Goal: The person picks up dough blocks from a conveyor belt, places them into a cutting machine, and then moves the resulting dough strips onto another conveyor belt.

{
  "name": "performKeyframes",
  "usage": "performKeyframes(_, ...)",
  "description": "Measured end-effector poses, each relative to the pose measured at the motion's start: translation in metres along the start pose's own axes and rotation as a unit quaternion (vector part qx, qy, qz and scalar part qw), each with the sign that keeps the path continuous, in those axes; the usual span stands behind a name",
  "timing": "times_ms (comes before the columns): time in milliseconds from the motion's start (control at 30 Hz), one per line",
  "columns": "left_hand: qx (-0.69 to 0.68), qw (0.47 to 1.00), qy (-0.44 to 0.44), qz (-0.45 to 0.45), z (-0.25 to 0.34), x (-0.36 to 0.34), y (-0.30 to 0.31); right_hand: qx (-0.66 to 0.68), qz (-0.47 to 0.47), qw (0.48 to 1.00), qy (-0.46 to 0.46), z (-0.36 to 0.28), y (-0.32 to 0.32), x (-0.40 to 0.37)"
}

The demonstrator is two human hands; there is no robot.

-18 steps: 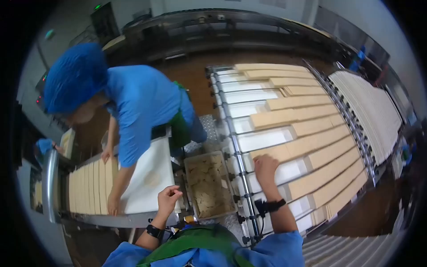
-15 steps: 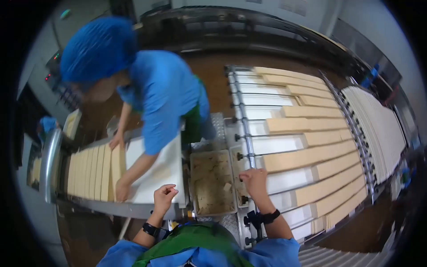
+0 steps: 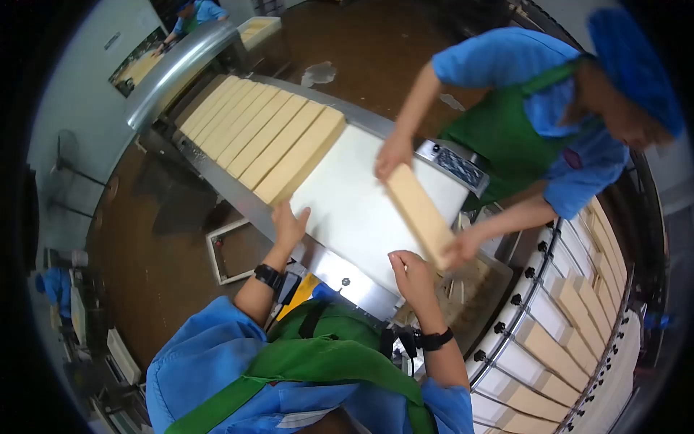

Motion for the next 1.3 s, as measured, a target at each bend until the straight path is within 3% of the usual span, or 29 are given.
performKeyframes(33, 0.094, 0.995, 0.03, 0.023, -0.017, 0.009, 0.008, -0.005, -0.01, 1.0, 0.009, -0.001, -0.012, 0.017)
performKeyframes(133, 0.101, 0.985, 0.139, 0.011, -0.063, 0.032, 0.021, -0.035, -0.024, 0.999, 0.029, 0.01, -0.049, 0.069)
performKeyframes(200, 0.086, 0.984, 0.144, -0.067, -0.068, 0.053, 0.018, -0.075, -0.018, 0.996, 0.038, 0.019, -0.068, 0.106)
performKeyframes(300, 0.122, 0.976, 0.129, -0.123, -0.064, 0.067, 0.014, -0.165, 0.0, 0.984, 0.062, 0.031, -0.092, 0.156)
performKeyframes(400, 0.169, 0.972, 0.098, -0.13, -0.059, 0.07, 0.005, -0.228, -0.02, 0.972, -0.048, 0.058, -0.116, 0.207)
performKeyframes(500, 0.199, 0.973, 0.056, -0.106, -0.065, 0.068, 0.002, -0.266, -0.009, 0.959, -0.101, 0.051, -0.133, 0.255)
performKeyframes(733, 0.228, 0.953, 0.071, -0.188, -0.058, 0.073, 0.001, -0.27, -0.039, 0.949, -0.16, 0.012, -0.166, 0.367)
performKeyframes(800, 0.237, 0.954, 0.052, -0.175, -0.053, 0.072, 0.003, -0.261, -0.039, 0.947, -0.181, 0.008, -0.171, 0.384)
performKeyframes(967, 0.246, 0.952, 0.041, -0.177, -0.053, 0.071, 0.0, -0.258, -0.048, 0.936, -0.237, 0.01, -0.177, 0.387)
performKeyframes(1100, 0.218, 0.955, 0.035, -0.197, -0.051, 0.068, -0.005, -0.216, 0.005, 0.927, -0.307, 0.014, -0.133, 0.351)
performKeyframes(1300, -0.009, 0.906, -0.043, -0.42, 0.03, 0.043, -0.021, -0.162, 0.08, 0.87, -0.459, 0.077, -0.027, 0.228)
Point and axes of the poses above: each hand's wrist, its own x-axis towards the middle knuckle, its own y-axis out of the back of the hand, z = x × y, the point moved 10 cm from there along x, towards the middle knuckle, and after that the axes turned 8 degrees about -z, right-handed, at the moved point
